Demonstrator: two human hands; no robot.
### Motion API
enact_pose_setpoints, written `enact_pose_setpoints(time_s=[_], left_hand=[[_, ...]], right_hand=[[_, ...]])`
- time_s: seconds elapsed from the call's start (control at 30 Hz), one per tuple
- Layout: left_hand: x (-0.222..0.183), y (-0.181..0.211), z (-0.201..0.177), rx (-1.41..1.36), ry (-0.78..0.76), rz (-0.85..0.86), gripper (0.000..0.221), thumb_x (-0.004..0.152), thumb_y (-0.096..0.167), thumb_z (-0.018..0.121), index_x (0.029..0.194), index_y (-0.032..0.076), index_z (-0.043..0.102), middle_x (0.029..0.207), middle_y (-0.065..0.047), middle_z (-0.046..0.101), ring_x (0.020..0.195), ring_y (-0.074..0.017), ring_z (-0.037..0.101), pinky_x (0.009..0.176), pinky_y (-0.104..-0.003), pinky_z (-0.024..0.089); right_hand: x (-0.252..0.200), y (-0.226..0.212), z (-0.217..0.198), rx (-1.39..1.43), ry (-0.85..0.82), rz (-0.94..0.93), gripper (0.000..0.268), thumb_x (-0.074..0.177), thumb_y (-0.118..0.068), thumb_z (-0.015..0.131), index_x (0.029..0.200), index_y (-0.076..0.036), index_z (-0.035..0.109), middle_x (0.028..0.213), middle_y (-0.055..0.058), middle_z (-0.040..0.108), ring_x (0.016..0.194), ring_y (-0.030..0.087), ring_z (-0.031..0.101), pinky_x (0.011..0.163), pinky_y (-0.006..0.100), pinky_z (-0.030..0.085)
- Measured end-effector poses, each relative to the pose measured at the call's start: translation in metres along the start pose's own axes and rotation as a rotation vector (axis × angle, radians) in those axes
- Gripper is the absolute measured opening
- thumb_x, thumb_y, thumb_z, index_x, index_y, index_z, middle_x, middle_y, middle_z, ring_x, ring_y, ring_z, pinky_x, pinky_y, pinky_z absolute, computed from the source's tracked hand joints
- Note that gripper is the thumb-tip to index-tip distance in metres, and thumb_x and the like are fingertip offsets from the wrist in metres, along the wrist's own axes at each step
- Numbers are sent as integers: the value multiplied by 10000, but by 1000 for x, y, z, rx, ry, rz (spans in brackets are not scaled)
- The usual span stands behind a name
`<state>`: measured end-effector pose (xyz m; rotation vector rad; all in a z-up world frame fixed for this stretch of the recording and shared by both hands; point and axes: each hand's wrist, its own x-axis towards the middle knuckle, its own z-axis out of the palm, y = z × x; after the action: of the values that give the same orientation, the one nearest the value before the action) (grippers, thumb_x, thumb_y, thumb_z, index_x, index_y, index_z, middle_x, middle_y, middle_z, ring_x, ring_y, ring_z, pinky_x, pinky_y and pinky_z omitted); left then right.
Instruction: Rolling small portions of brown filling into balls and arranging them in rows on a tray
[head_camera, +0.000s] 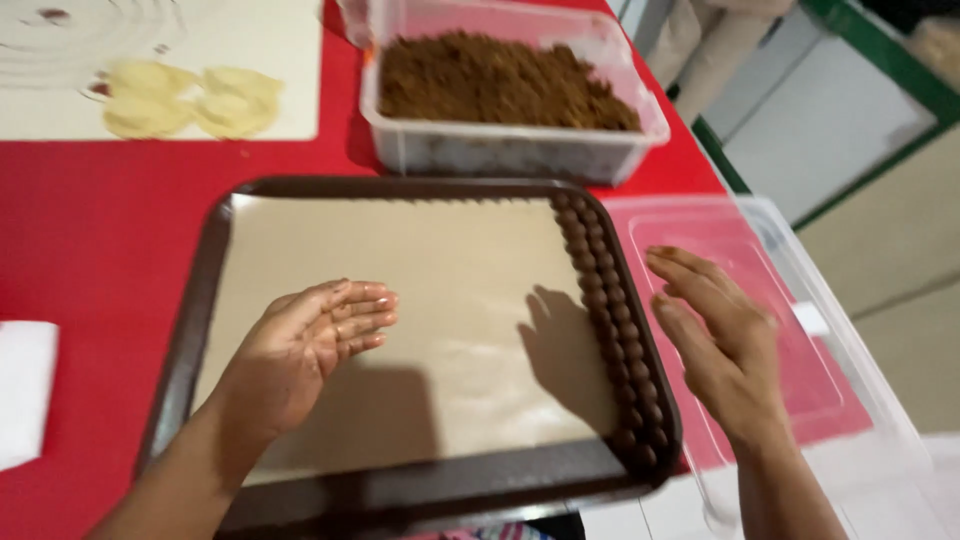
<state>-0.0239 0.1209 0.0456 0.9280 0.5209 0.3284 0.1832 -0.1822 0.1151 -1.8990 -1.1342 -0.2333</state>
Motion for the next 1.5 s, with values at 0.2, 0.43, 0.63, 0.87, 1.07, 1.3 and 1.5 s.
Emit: enact_pose_setpoints(time_s=[0.2,0.43,0.63,0.87,1.07,1.3,1.5], left_hand=[[33,-4,-58,-65,-54,201,491,866,181,603,1263,-106,628,1221,-282,724,1072,-383,720,873,-401,549],[37,-2,-38,-128,226,61,346,865,218,612,1070,-37,727,1055,-195,791,936,-312,750,840,-372,553],[38,-8,-30,-103,225,-20,283,798,233,722,950,-2,761,954,-147,805,860,-249,747,792,-337,545],[31,-4,-21,-166,218,-55,271,788,228,725,921,-8,743,957,-166,795,864,-262,735,786,-331,539],[21,12,-11,-123,270,-99,274,830,219,694,977,-10,722,992,-168,789,895,-254,731,816,-336,553],[20,13,-11,-114,262,-74,249,834,196,706,952,-21,734,948,-161,789,858,-244,736,784,-321,554],[19,17,-10,-55,263,-118,206,866,193,663,912,5,731,931,-126,785,864,-228,727,809,-320,544]], right_hand=[[154,58,90,3,-176,-28,332,958,-120,589,1238,4,718,1193,105,735,1076,181,657,877,304,480],[308,83,241,-359,-417,151,522,889,-379,639,1371,-178,657,1365,147,661,1265,363,603,1072,407,440],[322,75,275,-626,-527,316,486,891,-514,704,1330,-306,714,1280,162,702,1230,416,607,1055,530,413],[325,84,282,-636,-546,277,385,899,-409,655,1234,-263,775,1192,191,733,1165,424,637,1067,568,376],[311,48,265,-447,-499,388,407,874,-399,738,1093,-58,778,1105,228,735,1031,444,683,901,508,520],[318,75,276,-423,-504,294,319,829,-160,703,1118,-55,789,1018,206,759,934,373,710,830,484,546],[313,61,270,-377,-429,372,254,803,-225,712,984,-76,810,895,153,752,818,322,706,736,466,534]])
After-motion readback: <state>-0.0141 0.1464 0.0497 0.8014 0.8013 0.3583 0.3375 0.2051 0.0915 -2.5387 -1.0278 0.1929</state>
